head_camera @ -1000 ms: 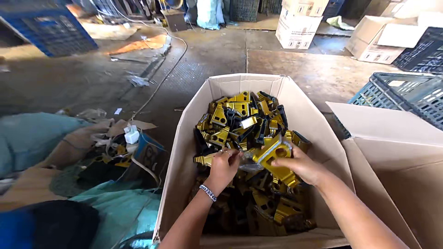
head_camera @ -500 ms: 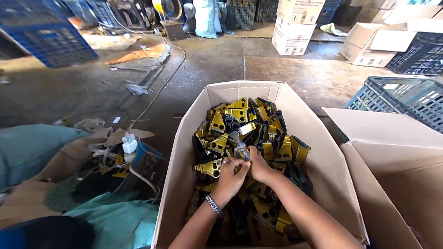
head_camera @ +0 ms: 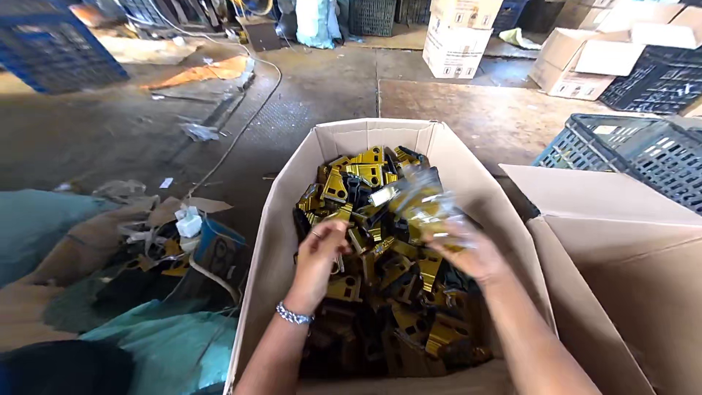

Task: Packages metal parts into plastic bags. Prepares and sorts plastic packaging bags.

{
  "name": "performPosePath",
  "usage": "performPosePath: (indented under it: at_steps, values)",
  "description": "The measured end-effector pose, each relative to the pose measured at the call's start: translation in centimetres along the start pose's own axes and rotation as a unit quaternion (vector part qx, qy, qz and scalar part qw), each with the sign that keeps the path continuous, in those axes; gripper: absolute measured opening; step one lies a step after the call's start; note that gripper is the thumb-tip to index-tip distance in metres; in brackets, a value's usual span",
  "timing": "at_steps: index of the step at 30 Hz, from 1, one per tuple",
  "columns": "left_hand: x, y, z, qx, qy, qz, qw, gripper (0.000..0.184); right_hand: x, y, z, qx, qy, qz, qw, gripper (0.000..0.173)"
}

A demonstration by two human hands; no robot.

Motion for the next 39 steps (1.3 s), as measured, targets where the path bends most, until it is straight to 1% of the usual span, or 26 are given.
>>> performPosePath:
  at_steps: [1, 2, 3, 4, 5, 6, 7, 8, 9, 10, 11, 12, 14, 16, 18, 20, 24, 26, 28, 29, 30, 33, 35, 36, 37, 39]
  values:
    - [0.0, 1.7, 0.5, -0.049, 0.016, 0.019, 0.998, 0.028, 1.9, -0.2, 0.1, 0.113, 0.070, 0.130, 0.983, 0.031]
    - [0.1, 3.1, 0.6, -0.084, 0.026, 0.039, 0.995, 0.036, 3.6, -0.3, 0.4, 0.186, 0.121, 0.169, 0.960, 0.047]
    - [0.0, 4.4, 0.2, -0.114, 0.025, 0.056, 0.992, 0.040, 4.2, 0.3, 0.8, 0.156, 0.145, 0.144, 0.966, 0.058]
    - [-0.6, 5.8, -0.6, -0.141, 0.006, 0.070, 0.987, 0.042, 3.5, 1.3, 1.0, 0.031, 0.120, 0.051, 0.991, 0.061]
    - [-1.7, 7.5, -1.8, -0.165, -0.024, 0.081, 0.983, 0.042, 2.1, 1.9, 0.8, -0.077, 0.038, -0.094, 0.992, 0.056]
    - [-2.9, 9.3, -3.5, -0.185, -0.059, 0.089, 0.977, 0.041, 0.7, 1.6, 0.0, -0.103, -0.068, -0.253, 0.960, 0.048]
    - [-3.9, 11.4, -5.7, -0.202, -0.087, 0.098, 0.971, 0.040, -0.2, 0.8, -1.3, -0.068, -0.139, -0.391, 0.907, 0.042]
    - [-4.7, 13.6, -8.2, -0.228, -0.100, 0.110, 0.962, 0.037, -0.7, -0.4, -2.8, 0.003, -0.156, -0.501, 0.851, 0.043]
    - [-5.3, 15.8, -11.0, -0.263, -0.091, 0.125, 0.952, 0.035, -0.8, -1.6, -4.7, 0.081, -0.131, -0.580, 0.800, 0.047]
    - [-5.6, 17.8, -13.9, -0.300, -0.061, 0.139, 0.942, 0.032, -0.9, -2.3, -6.8, 0.151, -0.084, -0.624, 0.762, 0.049]
    - [-6.0, 19.6, -16.7, -0.333, -0.020, 0.160, 0.929, 0.031, -1.1, -2.4, -8.9, 0.204, -0.043, -0.640, 0.740, 0.047]
    - [-6.6, 21.0, -19.2, -0.346, 0.020, 0.189, 0.919, 0.033, -1.5, -1.7, -10.6, 0.235, -0.030, -0.646, 0.725, 0.043]
    - [-8.8, 22.5, -23.6, -0.326, 0.054, 0.254, 0.909, 0.035, -2.4, 1.0, -13.2, 0.229, -0.100, -0.678, 0.691, 0.042]
    - [-12.2, 22.7, -27.2, -0.306, 0.028, 0.306, 0.901, 0.033, -3.3, 2.7, -14.0, 0.199, -0.206, -0.699, 0.656, 0.051]
    - [-14.9, 22.9, -30.6, -0.316, -0.010, 0.325, 0.891, 0.027, -4.4, 2.2, -13.8, 0.225, -0.260, -0.680, 0.647, 0.049]
    - [-16.5, 22.7, -33.1, -0.349, -0.036, 0.317, 0.881, 0.020, -5.1, 1.7, -13.3, 0.250, -0.276, -0.664, 0.648, 0.048]
    - [-15.7, 22.5, -38.0, -0.395, -0.047, 0.331, 0.856, 0.018, -4.9, 1.4, -13.4, 0.246, -0.266, -0.683, 0.634, 0.054]
    - [-14.8, 23.1, -40.3, -0.442, 0.003, 0.286, 0.851, 0.016, -5.0, 1.3, -13.6, 0.251, -0.260, -0.691, 0.626, 0.054]
    - [-14.3, 23.6, -41.4, -0.480, 0.078, 0.277, 0.829, 0.020, -5.0, 1.3, -13.8, 0.251, -0.252, -0.703, 0.616, 0.056]
    - [-14.3, 23.6, -41.2, -0.468, 0.112, 0.309, 0.820, 0.025, -4.8, 1.3, -13.9, 0.251, -0.244, -0.709, 0.613, 0.057]
    - [-14.3, 23.4, -40.5, -0.430, 0.136, 0.349, 0.821, 0.029, -4.7, 1.4, -13.9, 0.249, -0.239, -0.713, 0.611, 0.057]
    - [-13.9, 22.4, -37.0, -0.273, 0.182, 0.496, 0.804, 0.019, -4.7, 1.2, -13.9, 0.253, -0.218, -0.720, 0.608, 0.058]
    - [-11.7, 22.3, -34.2, -0.172, 0.206, 0.547, 0.793, 0.021, -4.5, 0.8, -14.0, 0.260, -0.193, -0.726, 0.607, 0.058]
    - [-10.7, 21.9, -32.8, -0.122, 0.194, 0.559, 0.797, 0.020, -4.4, 0.6, -13.9, 0.265, -0.172, -0.729, 0.607, 0.058]
    - [-10.0, 21.7, -31.8, -0.087, 0.183, 0.564, 0.800, 0.020, -4.3, 0.4, -13.8, 0.271, -0.155, -0.732, 0.605, 0.057]
    - [-10.3, 23.4, -31.7, -0.092, 0.163, 0.578, 0.794, 0.019, -4.2, 0.0, -13.6, 0.285, -0.155, -0.735, 0.595, 0.056]
Point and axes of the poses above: each hand's wrist, its own z-axis towards the middle knuckle, its own y-axis out of the back of the hand, x = y × z, the point moved 8 cm from there along z, towards the middle knuckle, and after that the axes turned 1 degree about z, right-handed, at the moved point
